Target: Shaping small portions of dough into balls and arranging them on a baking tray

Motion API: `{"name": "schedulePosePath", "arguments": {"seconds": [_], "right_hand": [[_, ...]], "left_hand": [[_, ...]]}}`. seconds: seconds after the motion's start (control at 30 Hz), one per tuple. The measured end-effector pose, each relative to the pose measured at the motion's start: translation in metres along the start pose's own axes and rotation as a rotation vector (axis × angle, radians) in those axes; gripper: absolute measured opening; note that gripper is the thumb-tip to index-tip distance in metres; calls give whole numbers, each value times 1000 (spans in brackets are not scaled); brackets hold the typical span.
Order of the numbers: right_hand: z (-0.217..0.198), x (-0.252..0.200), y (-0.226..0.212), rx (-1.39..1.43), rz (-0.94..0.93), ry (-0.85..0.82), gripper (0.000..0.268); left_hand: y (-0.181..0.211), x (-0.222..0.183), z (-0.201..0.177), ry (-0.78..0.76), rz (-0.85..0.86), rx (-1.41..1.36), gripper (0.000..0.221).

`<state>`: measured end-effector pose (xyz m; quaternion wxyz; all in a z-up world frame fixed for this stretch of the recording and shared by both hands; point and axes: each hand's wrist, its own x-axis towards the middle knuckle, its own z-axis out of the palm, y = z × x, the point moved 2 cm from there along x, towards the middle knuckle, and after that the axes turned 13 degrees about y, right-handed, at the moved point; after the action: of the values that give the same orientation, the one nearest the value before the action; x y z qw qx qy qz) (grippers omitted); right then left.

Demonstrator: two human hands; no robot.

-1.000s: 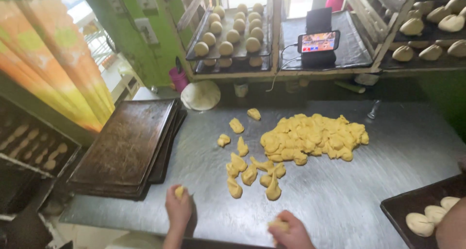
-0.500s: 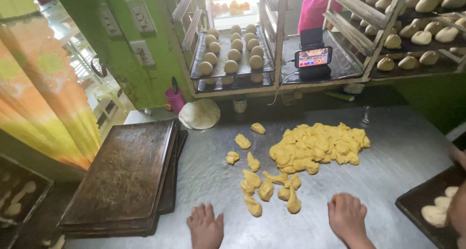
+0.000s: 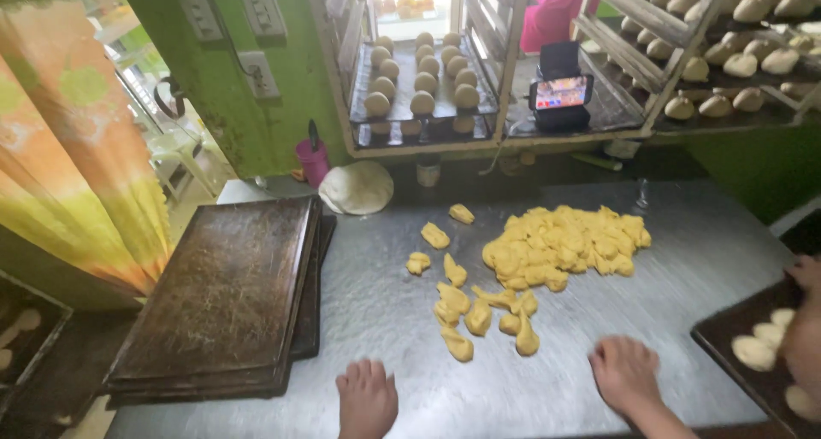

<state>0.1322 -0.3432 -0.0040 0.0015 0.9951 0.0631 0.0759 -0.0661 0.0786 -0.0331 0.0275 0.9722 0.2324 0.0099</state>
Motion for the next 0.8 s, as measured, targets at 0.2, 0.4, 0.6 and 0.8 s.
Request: {"name": "schedulePosePath", "arguments": {"seconds": [0.2,0.4,0.6,0.8], "right_hand": [[0,-15,-26,115,45,94,38],[10,-20,14,121,53,-49,32],[-21,18,-32,164,113,-33,37],[2,-36,-6,55,-39,-117,30]], "left_hand": [[36,-10,16,725,82,53,29],[17,-17,46,538,-64,189,37],[50,10,23,572,29,110,40],[10,-42,21,676,188,-119,29]]}}
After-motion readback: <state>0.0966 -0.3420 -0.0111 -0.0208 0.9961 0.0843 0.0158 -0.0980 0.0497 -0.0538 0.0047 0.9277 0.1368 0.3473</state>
